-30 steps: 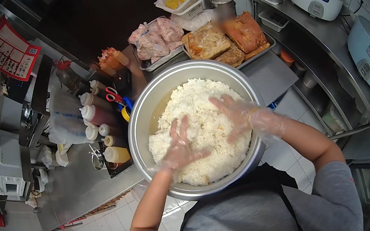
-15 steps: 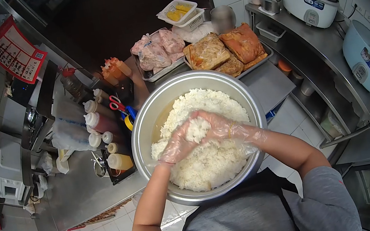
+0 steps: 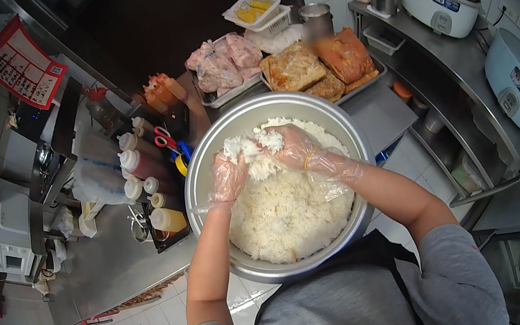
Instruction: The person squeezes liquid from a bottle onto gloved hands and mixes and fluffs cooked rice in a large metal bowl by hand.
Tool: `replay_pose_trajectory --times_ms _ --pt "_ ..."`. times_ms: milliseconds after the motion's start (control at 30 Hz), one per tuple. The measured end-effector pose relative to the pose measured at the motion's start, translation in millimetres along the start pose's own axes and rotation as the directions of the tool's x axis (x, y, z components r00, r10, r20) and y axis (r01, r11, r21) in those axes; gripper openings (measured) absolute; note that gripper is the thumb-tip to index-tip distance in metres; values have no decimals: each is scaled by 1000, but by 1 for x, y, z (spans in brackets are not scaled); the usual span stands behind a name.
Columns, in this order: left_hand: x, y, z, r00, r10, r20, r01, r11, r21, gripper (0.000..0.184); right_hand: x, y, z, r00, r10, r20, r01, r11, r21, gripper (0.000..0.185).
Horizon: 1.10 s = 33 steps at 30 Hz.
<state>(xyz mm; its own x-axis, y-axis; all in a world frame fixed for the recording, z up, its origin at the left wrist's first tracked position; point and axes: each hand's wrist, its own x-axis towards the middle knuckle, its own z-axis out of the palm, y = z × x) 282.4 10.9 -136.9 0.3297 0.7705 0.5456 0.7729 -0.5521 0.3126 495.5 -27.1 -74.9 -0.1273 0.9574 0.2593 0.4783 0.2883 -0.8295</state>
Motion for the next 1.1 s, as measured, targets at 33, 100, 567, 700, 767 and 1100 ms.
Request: replay_pose_trajectory --times_ms 33,100,567,700,767,1100 --pt "11 34 -26 965 -239 104 260 910 -324 29 3 9 3 996 -72 -46 74 996 54 41" --pt "19 40 -30 956 -196 218 268 887 -375 30 4 6 -3 952 -225 -208 255 958 133 39" --pt "-95 80 -21 769 -86 634 202 973 -113 141 -48 59 2 786 234 573 -18 934 -356 129" --pt "-62 97 -22 762 -255 595 417 896 -150 124 -52 52 13 842 163 515 -33 967 -253 108" --pt "-54 93 -22 783 -257 567 438 874 -210 113 -50 62 16 885 43 464 -20 998 -54 96" --pt "4 18 -35 937 -135 323 233 929 -288 39 25 36 22 952 109 286 -137 987 79 43"
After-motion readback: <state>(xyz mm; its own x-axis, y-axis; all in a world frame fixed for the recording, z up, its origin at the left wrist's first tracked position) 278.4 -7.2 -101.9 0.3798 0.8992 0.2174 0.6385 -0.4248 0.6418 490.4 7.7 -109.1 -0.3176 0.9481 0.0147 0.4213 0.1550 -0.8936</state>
